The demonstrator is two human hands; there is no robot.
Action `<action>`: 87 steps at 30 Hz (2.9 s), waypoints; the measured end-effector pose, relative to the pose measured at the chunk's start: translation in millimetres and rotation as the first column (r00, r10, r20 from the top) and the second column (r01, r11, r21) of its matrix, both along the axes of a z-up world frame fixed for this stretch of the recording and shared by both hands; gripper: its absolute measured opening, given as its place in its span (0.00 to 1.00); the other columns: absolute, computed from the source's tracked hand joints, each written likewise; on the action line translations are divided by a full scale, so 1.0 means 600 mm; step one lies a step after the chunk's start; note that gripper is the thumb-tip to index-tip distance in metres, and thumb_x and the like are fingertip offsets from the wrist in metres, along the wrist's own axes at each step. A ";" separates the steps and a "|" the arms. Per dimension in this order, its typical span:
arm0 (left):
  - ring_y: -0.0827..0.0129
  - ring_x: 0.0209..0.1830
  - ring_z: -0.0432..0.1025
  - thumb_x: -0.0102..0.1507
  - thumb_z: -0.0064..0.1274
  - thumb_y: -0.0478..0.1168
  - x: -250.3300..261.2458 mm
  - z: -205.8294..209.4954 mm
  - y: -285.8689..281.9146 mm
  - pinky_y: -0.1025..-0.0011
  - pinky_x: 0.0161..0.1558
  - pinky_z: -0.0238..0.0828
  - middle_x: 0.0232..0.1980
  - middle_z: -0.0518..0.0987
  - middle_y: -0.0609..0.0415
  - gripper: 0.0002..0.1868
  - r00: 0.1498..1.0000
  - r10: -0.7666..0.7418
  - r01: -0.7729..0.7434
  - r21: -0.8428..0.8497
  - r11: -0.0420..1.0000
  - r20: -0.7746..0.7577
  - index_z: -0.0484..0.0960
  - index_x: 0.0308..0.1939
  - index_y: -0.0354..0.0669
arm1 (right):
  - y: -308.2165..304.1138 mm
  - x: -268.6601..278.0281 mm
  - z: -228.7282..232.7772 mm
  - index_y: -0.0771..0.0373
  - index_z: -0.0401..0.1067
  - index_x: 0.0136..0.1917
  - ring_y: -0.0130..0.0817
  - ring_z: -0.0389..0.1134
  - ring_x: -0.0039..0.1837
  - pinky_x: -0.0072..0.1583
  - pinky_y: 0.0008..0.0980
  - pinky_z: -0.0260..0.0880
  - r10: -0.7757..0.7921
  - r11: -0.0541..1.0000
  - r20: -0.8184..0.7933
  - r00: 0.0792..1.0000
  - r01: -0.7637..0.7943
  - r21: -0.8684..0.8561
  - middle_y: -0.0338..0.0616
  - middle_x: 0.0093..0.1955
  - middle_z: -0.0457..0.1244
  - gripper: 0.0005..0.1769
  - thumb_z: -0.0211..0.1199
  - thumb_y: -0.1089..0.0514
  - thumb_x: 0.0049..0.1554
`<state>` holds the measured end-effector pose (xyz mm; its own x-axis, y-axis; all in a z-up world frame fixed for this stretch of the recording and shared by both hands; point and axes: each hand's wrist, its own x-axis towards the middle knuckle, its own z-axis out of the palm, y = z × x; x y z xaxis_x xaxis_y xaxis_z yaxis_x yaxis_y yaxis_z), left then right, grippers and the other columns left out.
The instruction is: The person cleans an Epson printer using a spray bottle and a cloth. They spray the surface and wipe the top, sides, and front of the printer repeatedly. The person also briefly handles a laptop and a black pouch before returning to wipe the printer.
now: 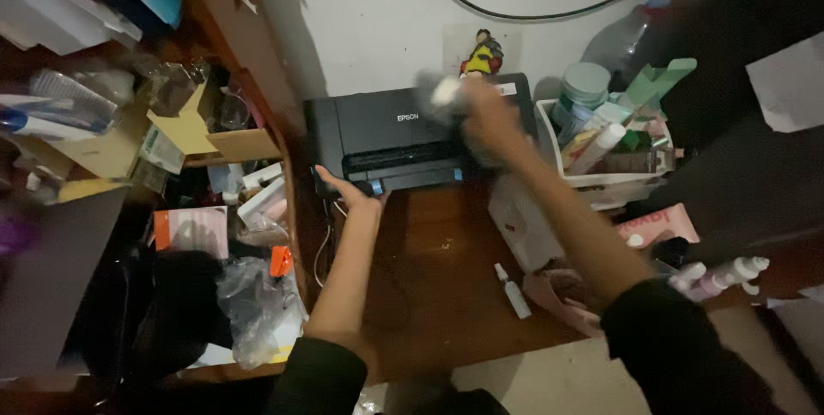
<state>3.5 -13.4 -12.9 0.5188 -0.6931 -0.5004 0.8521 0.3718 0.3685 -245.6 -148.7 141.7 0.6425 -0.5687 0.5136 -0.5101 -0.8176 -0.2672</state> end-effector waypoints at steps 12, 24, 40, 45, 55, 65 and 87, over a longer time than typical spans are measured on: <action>0.51 0.69 0.65 0.40 0.39 0.89 -0.030 0.048 0.025 0.33 0.61 0.62 0.73 0.70 0.57 0.62 1.000 0.008 -0.009 0.045 0.999 0.024 0.70 0.70 0.61 | -0.140 -0.142 -0.007 0.64 0.70 0.66 0.57 0.64 0.62 0.67 0.53 0.64 -0.212 0.944 0.151 0.966 0.242 -0.223 0.57 0.58 0.65 0.23 0.61 0.72 0.57; 0.51 0.68 0.66 0.41 0.39 0.90 -0.001 0.005 0.009 0.37 0.59 0.67 0.73 0.72 0.56 0.64 0.995 -0.061 0.065 -0.055 0.996 0.074 0.72 0.71 0.58 | -0.041 -0.083 0.040 0.64 0.69 0.66 0.60 0.64 0.59 0.58 0.55 0.65 -0.142 0.955 0.092 0.986 0.161 -0.251 0.55 0.63 0.64 0.28 0.65 0.70 0.51; 0.48 0.73 0.60 0.38 0.35 0.92 0.004 0.008 0.011 0.31 0.65 0.59 0.77 0.65 0.52 0.70 0.990 -0.137 0.142 -0.148 0.979 0.043 0.64 0.76 0.58 | 0.097 -0.090 0.016 0.67 0.66 0.64 0.57 0.63 0.57 0.59 0.48 0.67 -0.114 0.899 0.069 0.991 0.133 -0.417 0.56 0.58 0.62 0.28 0.68 0.67 0.49; 0.46 0.75 0.58 0.38 0.34 0.92 0.011 -0.004 0.017 0.28 0.66 0.55 0.79 0.62 0.51 0.71 0.982 -0.179 0.187 -0.194 0.963 0.059 0.61 0.77 0.58 | 0.090 -0.082 0.000 0.71 0.64 0.67 0.58 0.63 0.57 0.58 0.49 0.66 -0.132 0.877 0.090 0.987 0.159 -0.453 0.59 0.59 0.60 0.36 0.69 0.62 0.47; 0.44 0.76 0.58 0.39 0.35 0.92 0.015 -0.014 0.031 0.28 0.69 0.52 0.78 0.63 0.48 0.71 0.976 -0.204 0.216 -0.215 0.952 0.076 0.61 0.77 0.54 | 0.031 -0.063 -0.047 0.64 0.65 0.67 0.62 0.63 0.60 0.51 0.57 0.70 -0.326 0.884 0.062 0.943 0.327 -0.335 0.58 0.63 0.61 0.41 0.73 0.56 0.40; 0.43 0.73 0.60 0.46 0.32 0.90 -0.012 0.005 0.046 0.31 0.64 0.60 0.77 0.62 0.44 0.66 0.994 -0.092 0.102 -0.225 0.969 0.056 0.58 0.77 0.52 | -0.009 -0.076 -0.100 0.63 0.71 0.59 0.57 0.70 0.54 0.51 0.54 0.73 -0.272 0.887 0.139 0.952 0.304 -0.348 0.57 0.53 0.67 0.21 0.72 0.57 0.54; 0.45 0.74 0.61 0.49 0.36 0.88 -0.051 -0.010 0.026 0.41 0.72 0.57 0.78 0.64 0.48 0.64 0.990 0.138 -0.132 -0.355 0.926 -0.007 0.66 0.75 0.48 | 0.032 -0.097 -0.043 0.60 0.71 0.69 0.53 0.69 0.67 0.70 0.45 0.69 -0.340 0.939 0.236 0.910 0.315 0.138 0.53 0.67 0.68 0.24 0.62 0.56 0.60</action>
<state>-27.3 2.5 -19.0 0.6265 -0.7461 -0.2253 0.7791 0.5918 0.2068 -303.5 -129.4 115.7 0.2676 -0.7791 0.5670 -0.6503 -0.5802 -0.4903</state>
